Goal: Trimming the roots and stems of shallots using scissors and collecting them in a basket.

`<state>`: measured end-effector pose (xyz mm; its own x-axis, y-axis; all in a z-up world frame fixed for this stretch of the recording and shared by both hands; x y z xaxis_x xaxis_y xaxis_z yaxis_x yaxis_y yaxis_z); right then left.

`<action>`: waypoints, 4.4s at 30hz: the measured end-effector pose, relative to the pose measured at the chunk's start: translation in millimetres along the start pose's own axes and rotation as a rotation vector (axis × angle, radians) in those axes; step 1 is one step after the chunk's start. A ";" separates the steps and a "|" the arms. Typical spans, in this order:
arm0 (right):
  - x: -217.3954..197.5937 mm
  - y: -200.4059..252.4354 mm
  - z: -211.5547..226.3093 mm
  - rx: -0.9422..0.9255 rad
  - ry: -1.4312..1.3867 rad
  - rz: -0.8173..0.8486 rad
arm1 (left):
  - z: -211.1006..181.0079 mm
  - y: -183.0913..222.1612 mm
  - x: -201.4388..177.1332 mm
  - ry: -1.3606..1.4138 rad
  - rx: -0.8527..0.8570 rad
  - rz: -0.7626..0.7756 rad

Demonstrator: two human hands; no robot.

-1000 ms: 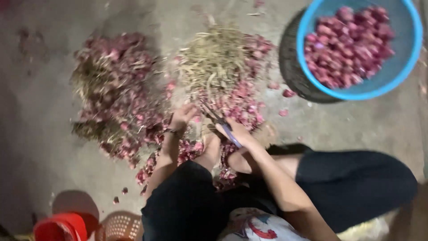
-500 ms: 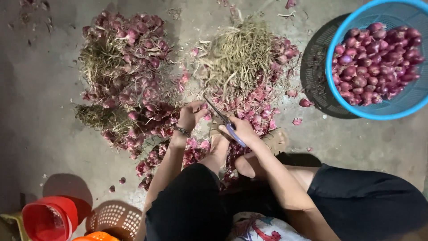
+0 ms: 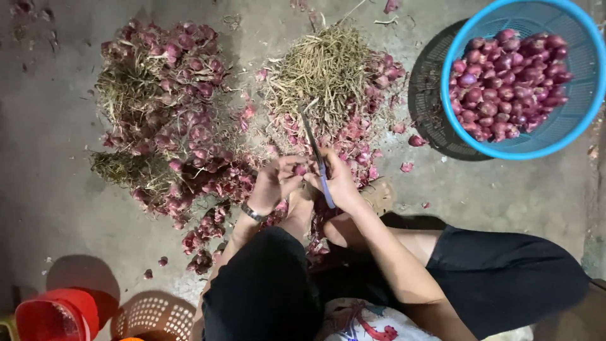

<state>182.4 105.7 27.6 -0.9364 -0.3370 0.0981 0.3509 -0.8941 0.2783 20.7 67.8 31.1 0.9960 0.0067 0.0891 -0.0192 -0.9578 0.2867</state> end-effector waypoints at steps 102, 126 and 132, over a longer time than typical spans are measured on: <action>-76.6 42.6 -45.6 0.319 0.908 -0.086 | 80.7 -110.0 -15.3 0.305 -0.133 0.022; -59.8 -39.3 -92.0 0.294 0.672 0.017 | 138.7 -136.9 -72.6 -0.752 -0.103 -0.314; -47.9 -11.4 -106.2 0.310 0.734 0.160 | 129.6 -102.5 -73.2 -0.733 -0.026 -0.257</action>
<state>223.9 100.7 -81.7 -0.5942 -0.6578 -0.4627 0.3622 -0.7326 0.5763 -38.9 128.2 -128.5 0.7727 0.0269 -0.6342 0.2268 -0.9448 0.2363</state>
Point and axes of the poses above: each hand's wrist, its own y-axis away from the middle knuckle, its own x-axis out of the palm, z = x × y, the point moved 8 cm from there along -y, towards the middle knuckle
